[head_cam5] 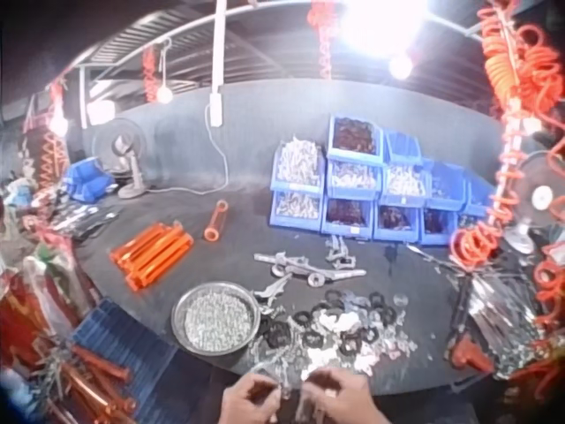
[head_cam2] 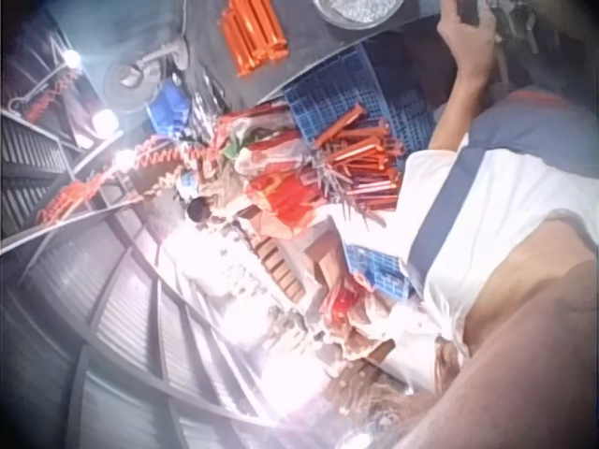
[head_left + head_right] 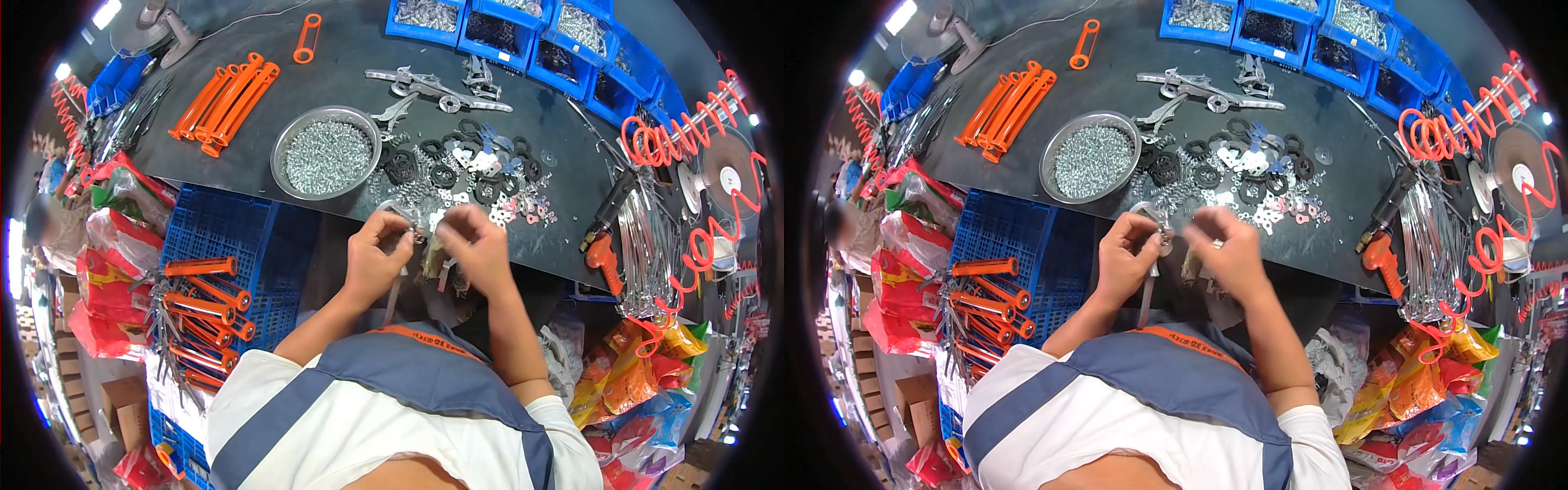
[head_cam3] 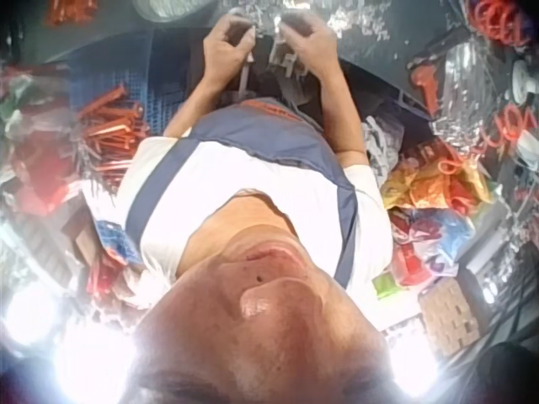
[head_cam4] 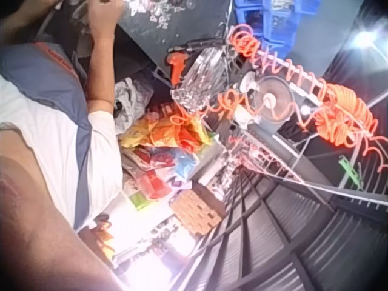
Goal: The worker is assembling metal hardware components using brackets and an air-powered drill.
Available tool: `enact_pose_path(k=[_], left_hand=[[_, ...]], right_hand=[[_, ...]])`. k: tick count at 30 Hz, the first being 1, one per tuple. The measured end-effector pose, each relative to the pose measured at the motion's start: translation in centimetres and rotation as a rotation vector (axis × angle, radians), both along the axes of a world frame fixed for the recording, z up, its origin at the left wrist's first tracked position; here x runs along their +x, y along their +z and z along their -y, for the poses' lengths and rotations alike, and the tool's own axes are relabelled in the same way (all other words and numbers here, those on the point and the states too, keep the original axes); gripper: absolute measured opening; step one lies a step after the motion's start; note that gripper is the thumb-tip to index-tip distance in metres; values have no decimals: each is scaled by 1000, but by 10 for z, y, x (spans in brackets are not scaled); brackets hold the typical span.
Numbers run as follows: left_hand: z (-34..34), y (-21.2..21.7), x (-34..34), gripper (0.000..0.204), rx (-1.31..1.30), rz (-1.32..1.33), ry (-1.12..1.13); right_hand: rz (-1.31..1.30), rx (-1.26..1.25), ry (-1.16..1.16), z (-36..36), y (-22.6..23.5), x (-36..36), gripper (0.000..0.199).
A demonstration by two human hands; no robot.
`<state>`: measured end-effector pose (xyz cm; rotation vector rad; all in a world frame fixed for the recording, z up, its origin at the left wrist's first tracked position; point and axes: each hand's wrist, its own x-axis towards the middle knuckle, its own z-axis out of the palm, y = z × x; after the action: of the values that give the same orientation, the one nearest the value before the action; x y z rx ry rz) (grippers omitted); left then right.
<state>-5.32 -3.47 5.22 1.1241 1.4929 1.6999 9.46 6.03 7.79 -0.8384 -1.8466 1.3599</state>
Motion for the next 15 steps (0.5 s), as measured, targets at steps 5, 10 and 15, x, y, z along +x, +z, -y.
enact_pose_path(k=[5,10,15], left_hand=[[5,-9,-18,9,-16,209,-45],[13,-4,-19,9,-125,365,-106],[10,4,-26,10,-115,602,-127]], right_hand=[[274,451,-299,-108,-30,-14,11],[656,648,-219,-160,-57,-60,13],[711,722,-176,-165,-52,-54,12]])
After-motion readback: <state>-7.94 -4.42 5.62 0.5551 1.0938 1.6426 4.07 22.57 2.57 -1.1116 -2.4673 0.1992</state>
